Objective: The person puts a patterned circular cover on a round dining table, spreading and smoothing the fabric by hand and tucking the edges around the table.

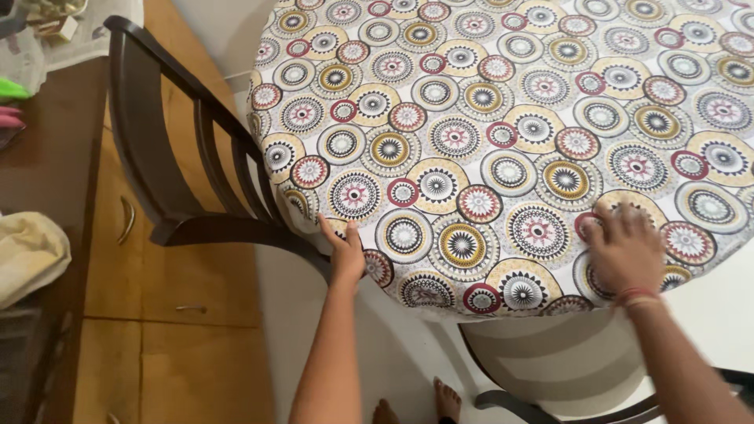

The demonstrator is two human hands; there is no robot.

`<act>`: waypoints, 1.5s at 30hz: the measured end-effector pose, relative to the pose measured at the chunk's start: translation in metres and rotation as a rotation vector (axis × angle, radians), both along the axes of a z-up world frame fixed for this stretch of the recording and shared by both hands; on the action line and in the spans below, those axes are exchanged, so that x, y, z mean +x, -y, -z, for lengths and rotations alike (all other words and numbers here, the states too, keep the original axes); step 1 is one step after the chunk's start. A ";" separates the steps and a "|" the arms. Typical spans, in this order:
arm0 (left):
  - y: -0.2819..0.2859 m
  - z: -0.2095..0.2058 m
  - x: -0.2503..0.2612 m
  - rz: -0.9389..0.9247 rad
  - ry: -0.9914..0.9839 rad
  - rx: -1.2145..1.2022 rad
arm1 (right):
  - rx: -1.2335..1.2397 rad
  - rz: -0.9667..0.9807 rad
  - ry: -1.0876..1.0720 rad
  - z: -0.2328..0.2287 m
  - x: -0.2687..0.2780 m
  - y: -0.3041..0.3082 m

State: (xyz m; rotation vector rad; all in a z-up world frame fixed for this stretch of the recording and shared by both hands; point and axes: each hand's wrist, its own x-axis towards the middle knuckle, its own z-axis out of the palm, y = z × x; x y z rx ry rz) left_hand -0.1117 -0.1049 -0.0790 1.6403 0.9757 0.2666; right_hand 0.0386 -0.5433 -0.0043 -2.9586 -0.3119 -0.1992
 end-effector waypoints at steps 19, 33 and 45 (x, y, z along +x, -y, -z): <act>0.012 -0.067 0.080 0.351 -0.500 0.688 | 0.164 -0.777 0.147 -0.004 0.001 -0.244; -0.046 -0.064 0.028 0.101 -0.626 0.775 | 0.081 -0.220 0.364 0.055 0.217 0.138; -0.011 -0.059 0.126 0.479 -0.352 0.939 | 0.171 -0.795 0.268 0.006 0.037 -0.317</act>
